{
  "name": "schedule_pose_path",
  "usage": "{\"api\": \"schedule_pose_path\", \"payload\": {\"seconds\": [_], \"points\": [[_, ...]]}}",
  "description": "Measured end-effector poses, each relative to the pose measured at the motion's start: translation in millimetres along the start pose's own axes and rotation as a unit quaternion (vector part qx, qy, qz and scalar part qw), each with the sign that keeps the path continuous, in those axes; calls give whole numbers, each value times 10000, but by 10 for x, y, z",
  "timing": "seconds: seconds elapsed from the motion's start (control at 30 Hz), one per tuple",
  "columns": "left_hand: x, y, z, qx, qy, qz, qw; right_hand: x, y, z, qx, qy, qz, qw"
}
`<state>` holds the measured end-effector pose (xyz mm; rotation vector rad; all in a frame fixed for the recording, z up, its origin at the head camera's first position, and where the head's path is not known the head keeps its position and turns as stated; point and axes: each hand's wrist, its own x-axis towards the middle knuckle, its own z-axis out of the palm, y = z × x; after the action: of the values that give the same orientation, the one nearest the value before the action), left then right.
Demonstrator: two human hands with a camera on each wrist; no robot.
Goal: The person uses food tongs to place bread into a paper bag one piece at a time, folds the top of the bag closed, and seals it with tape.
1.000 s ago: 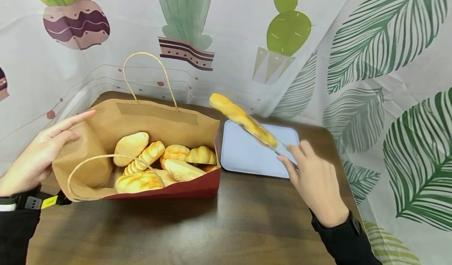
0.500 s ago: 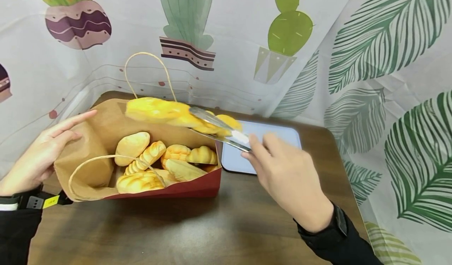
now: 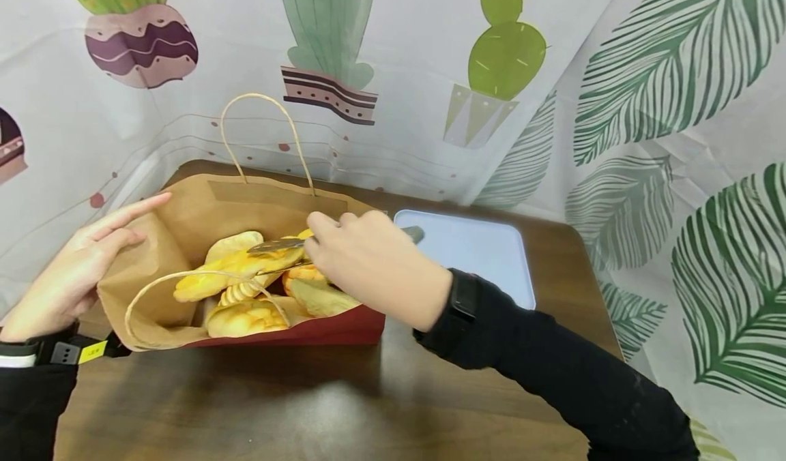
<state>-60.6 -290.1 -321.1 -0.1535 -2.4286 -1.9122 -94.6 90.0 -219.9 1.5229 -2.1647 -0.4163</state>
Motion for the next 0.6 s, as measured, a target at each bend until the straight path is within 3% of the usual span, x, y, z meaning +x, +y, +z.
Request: {"api": "schedule_pose_path", "payload": {"seconds": [0.13,0.3,0.5,0.6], "points": [[17,6,18,278,6,98,9996,193,-42,98,-301,-265,-199,9990],[34,4,23,304,-11,141,9994,421,-102,172,-654,-333,-289,9969],[7,-2,8,638,28,75,9979,614,-188,195,-569,-285,-419,9971],[7,-10,3,550,58,83,9984,640,-212,169,-404,-381,-477,9973]]}}
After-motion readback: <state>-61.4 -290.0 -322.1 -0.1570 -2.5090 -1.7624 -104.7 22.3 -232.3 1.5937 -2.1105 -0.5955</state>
